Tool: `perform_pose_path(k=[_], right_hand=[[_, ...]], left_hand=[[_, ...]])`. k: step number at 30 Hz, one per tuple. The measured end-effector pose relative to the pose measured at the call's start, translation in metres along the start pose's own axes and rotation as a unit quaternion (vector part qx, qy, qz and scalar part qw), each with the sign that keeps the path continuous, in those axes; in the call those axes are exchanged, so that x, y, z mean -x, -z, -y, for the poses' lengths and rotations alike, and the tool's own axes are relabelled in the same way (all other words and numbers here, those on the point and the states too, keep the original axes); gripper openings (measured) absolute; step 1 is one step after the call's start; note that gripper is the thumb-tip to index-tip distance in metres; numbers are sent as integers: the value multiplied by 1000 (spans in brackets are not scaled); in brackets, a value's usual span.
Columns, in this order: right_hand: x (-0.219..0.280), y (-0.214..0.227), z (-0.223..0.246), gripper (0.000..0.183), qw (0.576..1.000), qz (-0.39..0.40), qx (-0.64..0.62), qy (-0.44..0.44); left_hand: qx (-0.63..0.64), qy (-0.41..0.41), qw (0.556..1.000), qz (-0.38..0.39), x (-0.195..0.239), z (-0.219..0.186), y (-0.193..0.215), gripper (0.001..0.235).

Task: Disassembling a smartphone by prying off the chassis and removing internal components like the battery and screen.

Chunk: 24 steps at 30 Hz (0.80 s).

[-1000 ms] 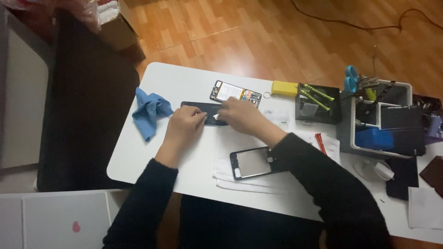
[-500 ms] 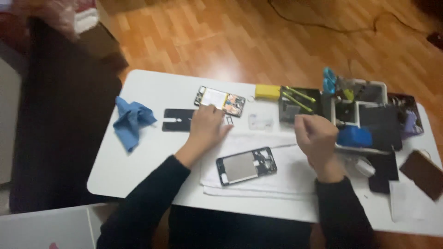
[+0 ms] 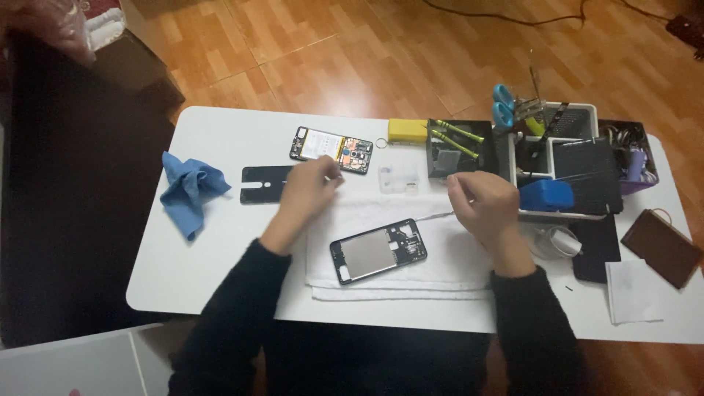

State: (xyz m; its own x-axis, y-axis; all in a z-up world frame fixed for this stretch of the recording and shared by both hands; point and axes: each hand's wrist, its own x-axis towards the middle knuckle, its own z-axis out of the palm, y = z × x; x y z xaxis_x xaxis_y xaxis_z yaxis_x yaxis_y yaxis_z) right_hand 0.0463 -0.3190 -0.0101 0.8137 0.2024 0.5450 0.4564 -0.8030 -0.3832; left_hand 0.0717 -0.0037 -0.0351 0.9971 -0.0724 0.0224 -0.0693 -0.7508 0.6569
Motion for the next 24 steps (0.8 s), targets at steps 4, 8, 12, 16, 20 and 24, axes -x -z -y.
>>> perform_pose_path(k=[4, 8, 12, 16, 20, 24], right_hand=[[-3, 9, 1, 16, 998, 46, -19, -45], [-17, 30, 33, 22, 966, 206, -58, -144], [-18, 32, 41, 27, 947, 255, -94, -169], [-10, 26, 32, 28, 955, 234, -90, -157], [-1, 18, 23, 21, 980, 138, -107, -98], [13, 18, -13, 21, 984, -140, -89, 68]], left_hand=[[61, 10, 996, -70, 5, 24, 36, 29], [10, 97, 993, -63, 12, 19, 67, 19], [3, 96, 995, -33, 11, 18, 65, 19], [-10, 108, 994, 3, 14, 12, 67, 22], [-46, 0, 992, -117, 12, 32, 63, 34], [-85, -134, 944, -289, 8, 53, 59, 32]])
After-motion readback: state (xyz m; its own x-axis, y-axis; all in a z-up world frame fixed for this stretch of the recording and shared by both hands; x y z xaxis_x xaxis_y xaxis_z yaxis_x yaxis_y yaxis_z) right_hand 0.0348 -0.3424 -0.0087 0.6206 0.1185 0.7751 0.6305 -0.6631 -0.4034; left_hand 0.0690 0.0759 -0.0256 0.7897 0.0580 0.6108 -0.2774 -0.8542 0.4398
